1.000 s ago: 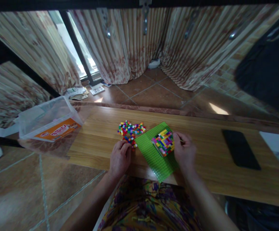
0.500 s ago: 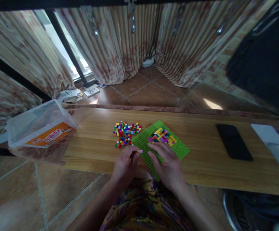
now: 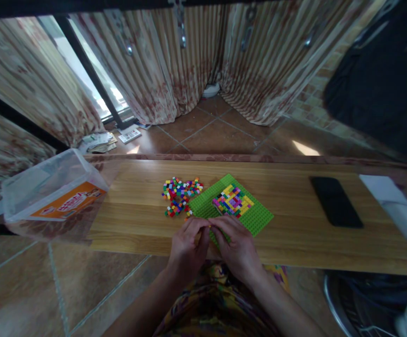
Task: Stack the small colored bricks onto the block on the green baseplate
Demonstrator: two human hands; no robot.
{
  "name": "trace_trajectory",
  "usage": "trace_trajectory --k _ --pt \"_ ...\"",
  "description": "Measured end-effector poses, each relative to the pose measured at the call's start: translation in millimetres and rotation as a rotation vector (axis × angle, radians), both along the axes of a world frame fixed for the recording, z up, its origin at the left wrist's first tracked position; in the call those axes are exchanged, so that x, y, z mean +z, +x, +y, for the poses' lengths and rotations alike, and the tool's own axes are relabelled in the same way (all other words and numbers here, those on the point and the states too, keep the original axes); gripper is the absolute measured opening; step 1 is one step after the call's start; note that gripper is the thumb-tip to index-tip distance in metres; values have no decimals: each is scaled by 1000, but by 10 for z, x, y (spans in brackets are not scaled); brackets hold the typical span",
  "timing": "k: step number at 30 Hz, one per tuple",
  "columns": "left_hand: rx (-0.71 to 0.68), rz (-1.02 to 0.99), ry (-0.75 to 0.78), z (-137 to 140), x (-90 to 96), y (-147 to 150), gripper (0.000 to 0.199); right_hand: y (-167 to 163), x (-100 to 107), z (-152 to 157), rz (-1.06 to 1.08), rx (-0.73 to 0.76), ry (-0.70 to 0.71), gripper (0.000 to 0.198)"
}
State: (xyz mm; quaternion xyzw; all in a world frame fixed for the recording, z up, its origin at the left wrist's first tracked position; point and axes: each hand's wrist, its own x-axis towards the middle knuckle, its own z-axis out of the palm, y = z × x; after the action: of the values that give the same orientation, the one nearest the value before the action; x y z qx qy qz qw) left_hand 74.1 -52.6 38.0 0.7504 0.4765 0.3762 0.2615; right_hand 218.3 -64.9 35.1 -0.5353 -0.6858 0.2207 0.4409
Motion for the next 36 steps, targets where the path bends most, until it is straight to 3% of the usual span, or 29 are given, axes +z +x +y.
trace_trajectory --k 10,19,28,36 --pt "51 -9 68 1 -43 94 11 -9 -14 -26 -1 -82 -26 18" --pt "63 14 37 36 -89 4 11 308 0 109 -118 -228 45 24" --pt "-8 -11 -50 -43 -335 -45 12 582 23 290 -150 -359 45 22" --pt "-24 14 -29 -58 -449 -74 12 597 -143 558 -79 -369 73 15"
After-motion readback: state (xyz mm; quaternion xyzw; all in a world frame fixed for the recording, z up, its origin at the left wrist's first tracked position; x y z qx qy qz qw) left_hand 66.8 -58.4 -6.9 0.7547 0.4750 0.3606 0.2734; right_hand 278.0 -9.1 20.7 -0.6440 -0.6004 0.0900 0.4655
